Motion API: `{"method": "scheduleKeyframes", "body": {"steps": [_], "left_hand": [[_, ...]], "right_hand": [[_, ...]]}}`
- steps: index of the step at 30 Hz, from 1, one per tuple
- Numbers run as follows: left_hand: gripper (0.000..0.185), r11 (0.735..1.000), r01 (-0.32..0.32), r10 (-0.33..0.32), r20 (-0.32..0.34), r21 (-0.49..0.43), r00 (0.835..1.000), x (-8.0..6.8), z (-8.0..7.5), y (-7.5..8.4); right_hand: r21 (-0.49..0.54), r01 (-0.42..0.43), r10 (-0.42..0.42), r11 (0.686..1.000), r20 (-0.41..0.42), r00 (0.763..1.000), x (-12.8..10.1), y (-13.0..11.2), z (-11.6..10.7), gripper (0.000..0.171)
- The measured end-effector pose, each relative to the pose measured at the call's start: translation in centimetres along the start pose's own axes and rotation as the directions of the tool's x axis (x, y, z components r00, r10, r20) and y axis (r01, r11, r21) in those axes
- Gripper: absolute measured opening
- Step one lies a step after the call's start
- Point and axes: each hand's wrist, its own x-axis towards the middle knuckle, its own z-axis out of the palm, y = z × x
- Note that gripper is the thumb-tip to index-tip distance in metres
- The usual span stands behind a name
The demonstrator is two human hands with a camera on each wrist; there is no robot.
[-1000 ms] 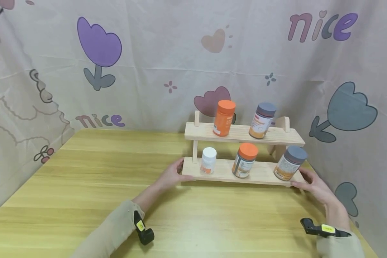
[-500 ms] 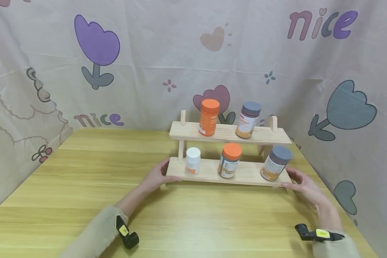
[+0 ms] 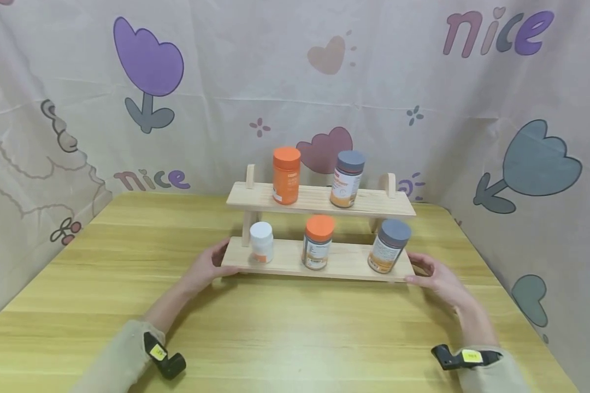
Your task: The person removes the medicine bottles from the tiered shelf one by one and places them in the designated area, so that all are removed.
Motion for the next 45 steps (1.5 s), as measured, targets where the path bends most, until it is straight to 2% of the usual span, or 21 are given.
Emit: {"method": "scheduleKeyframes", "body": {"steps": [4,11,23,32,45], "left_hand": [[0.083,1.000,-0.005,0.004,0.012,0.018,1.000,-0.6,-1.4,-0.1],[0.084,0.998,0.005,-0.005,0.007,0.055,1.000,-2.0,-3.8,-0.4],[0.080,0.993,-0.020,0.019,0.017,0.120,1.000,-3.9,-7.4,-0.6],[0.082,0.984,0.017,-0.017,0.002,0.176,1.000,-5.0,-9.4,-0.5],[0.085,0.970,0.073,-0.074,-0.006,0.230,0.997,-6.0,-12.7,-0.7]], "right_hand": [[0.008,0.023,-0.023,1.000,0.018,1.000,0.4,-0.6,0.9,0.060],[0.095,0.065,-0.072,0.993,0.073,0.995,1.3,-1.2,2.6,0.061],[0.166,0.011,-0.033,0.986,0.128,0.991,2.3,-2.7,5.2,0.067],[0.250,-0.005,-0.034,0.968,0.150,0.988,3.2,-3.8,7.1,0.070],[0.289,-0.026,-0.018,0.957,0.150,0.989,4.5,-5.5,9.9,0.070]]}}
